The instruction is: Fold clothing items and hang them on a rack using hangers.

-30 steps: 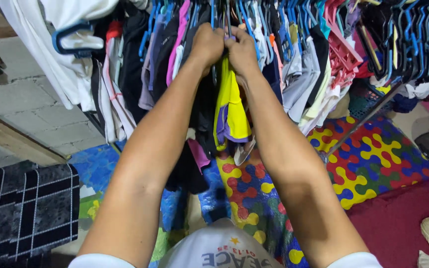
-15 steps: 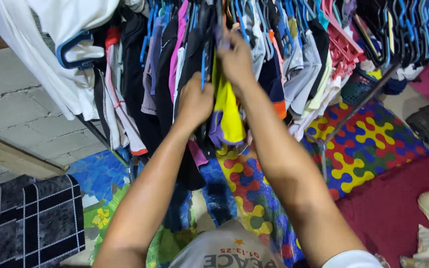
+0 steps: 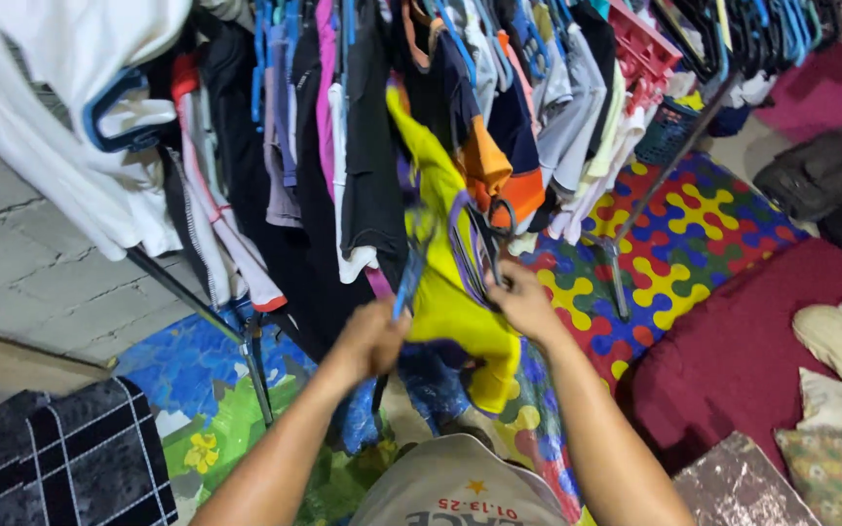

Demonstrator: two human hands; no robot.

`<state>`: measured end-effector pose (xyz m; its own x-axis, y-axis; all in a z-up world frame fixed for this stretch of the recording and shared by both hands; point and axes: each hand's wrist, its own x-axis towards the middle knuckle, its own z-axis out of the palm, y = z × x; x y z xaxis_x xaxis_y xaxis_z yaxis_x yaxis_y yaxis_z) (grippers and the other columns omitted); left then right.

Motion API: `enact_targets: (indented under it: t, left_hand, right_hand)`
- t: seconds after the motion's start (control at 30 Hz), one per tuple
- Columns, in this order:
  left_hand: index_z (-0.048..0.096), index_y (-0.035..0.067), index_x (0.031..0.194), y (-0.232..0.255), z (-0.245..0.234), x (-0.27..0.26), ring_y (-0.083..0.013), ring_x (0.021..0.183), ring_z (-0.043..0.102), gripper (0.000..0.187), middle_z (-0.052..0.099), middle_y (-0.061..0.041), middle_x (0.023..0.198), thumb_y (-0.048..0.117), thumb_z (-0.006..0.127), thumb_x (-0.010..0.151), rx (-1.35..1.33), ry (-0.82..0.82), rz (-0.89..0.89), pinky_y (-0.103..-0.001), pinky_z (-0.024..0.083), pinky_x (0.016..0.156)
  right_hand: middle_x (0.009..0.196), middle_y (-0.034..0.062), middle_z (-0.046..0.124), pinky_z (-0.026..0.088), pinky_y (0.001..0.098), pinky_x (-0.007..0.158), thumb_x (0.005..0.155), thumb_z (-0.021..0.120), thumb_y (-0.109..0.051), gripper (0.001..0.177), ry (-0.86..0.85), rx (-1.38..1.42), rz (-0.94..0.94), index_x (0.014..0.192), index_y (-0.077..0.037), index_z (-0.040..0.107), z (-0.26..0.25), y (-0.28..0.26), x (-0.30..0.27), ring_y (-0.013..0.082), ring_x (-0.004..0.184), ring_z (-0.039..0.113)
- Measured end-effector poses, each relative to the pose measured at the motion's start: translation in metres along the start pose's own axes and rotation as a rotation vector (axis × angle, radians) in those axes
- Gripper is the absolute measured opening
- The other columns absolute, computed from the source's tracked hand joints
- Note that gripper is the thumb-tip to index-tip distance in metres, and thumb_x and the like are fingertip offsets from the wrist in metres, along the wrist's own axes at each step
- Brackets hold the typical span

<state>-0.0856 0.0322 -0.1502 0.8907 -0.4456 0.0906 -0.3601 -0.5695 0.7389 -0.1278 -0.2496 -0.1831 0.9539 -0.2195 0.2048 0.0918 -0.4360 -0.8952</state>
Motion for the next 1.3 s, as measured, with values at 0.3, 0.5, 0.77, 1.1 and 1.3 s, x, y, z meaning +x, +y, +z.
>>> enact_targets:
  t: [0.3,0.5,0.77,1.1,1.3]
  left_hand:
    - [0.063,-0.001,0.089,-0.004,0.097,-0.020,-0.0462,0.084,0.065,0.026,0.066,-0.026,0.086,0.025,0.066,0.086,0.030,-0.316,0.290,-0.054,0.050,0.071]
    - [0.063,-0.003,0.077,0.114,0.120,-0.007,-0.0271,0.062,0.060,0.033,0.061,-0.014,0.066,0.023,0.057,0.096,-0.260,-0.438,0.030,-0.043,0.047,0.058]
    - [0.059,0.003,0.082,0.305,0.153,0.081,-0.0233,0.056,0.058,0.026,0.057,-0.009,0.058,0.020,0.045,0.097,-0.384,-0.100,0.176,-0.043,0.045,0.053]
    - [0.071,-0.003,0.075,0.345,0.211,0.339,-0.0417,0.075,0.072,0.032,0.067,-0.028,0.075,0.021,0.052,0.086,0.102,0.112,0.477,-0.053,0.055,0.068]
    - [0.068,-0.007,0.085,0.302,0.221,0.196,-0.0391,0.079,0.069,0.032,0.069,-0.027,0.081,0.020,0.052,0.091,-0.042,-0.185,0.092,-0.051,0.053,0.075]
  right_hand:
    - [0.077,-0.0074,0.059,0.041,0.0253,0.065,0.094,0.067,-0.019,0.016,-0.179,0.194,0.309,0.089,-0.004,0.070,-0.087,0.086,-0.055,0.0065,0.071,0.049]
    - [0.081,-0.0051,0.068,0.046,0.0234,0.071,0.092,0.068,-0.014,0.013,-0.143,0.345,0.422,0.087,-0.003,0.074,-0.179,0.148,-0.065,0.0064,0.074,0.057]
    - [0.085,-0.0020,0.070,0.048,0.0233,0.070,0.096,0.067,-0.014,0.010,-0.051,0.535,0.424,0.095,-0.004,0.070,-0.307,0.147,-0.028,0.0073,0.074,0.061]
    - [0.079,-0.0045,0.063,0.045,0.0232,0.062,0.096,0.064,-0.018,0.010,-0.079,0.644,0.297,0.097,-0.008,0.067,-0.334,0.119,-0.008,0.0063,0.066,0.056]
    - [0.083,-0.0049,0.063,0.045,0.0233,0.067,0.097,0.065,-0.019,0.013,-0.060,0.621,0.359,0.101,-0.007,0.067,-0.335,0.179,-0.035,0.0064,0.072,0.057]
